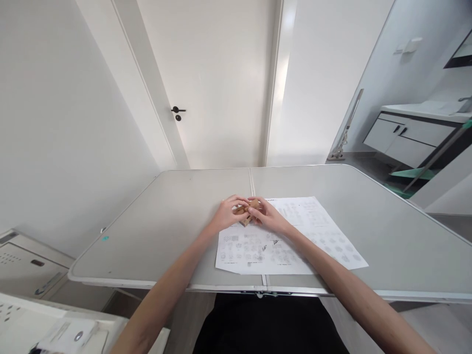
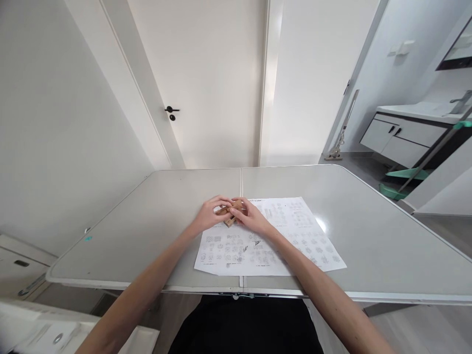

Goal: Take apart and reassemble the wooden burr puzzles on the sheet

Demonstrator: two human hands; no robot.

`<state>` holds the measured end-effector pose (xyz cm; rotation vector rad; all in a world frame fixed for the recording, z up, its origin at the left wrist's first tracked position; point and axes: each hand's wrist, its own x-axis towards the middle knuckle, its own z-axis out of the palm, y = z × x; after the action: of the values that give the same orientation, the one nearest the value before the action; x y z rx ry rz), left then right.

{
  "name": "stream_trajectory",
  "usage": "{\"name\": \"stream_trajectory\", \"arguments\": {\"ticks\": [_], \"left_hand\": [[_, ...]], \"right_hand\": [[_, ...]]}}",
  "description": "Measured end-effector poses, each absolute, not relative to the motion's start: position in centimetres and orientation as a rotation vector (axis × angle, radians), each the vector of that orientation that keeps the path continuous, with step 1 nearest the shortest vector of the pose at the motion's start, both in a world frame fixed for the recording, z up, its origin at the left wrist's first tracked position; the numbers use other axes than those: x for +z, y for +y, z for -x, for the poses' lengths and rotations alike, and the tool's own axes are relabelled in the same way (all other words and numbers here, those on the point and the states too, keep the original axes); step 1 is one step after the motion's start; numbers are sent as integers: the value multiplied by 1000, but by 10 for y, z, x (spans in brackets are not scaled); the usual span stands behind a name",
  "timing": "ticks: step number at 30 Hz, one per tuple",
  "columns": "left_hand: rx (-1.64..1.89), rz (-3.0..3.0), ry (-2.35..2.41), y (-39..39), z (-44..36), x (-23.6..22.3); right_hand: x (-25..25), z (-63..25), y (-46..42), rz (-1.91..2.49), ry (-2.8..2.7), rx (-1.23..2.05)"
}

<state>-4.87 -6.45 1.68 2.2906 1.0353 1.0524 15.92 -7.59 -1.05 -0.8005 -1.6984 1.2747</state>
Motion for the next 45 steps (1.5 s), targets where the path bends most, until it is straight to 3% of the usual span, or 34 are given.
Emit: {"name": "stream_trajectory", "arguments": {"ticks": [7, 16, 22, 27, 45], "left_hand": [[1148, -2297, 1021, -68, 42, 11], [1334, -2161, 1165, -52, 51, 10], [930, -2451, 1691, -31, 81, -4], [591, -2598, 1830, -27, 92, -11], [343, -2470, 2098, -36, 84, -6]], "right_hand": [[-8, -158, -76, 873, -1645, 1139], [-8, -164, -69, 789, -1479, 1286], [-18, -168, -60, 785, -1274, 1429], [-20, -169, -57, 760, -1158, 1477], [-20, -173, -52, 694, -949, 1642]]}}
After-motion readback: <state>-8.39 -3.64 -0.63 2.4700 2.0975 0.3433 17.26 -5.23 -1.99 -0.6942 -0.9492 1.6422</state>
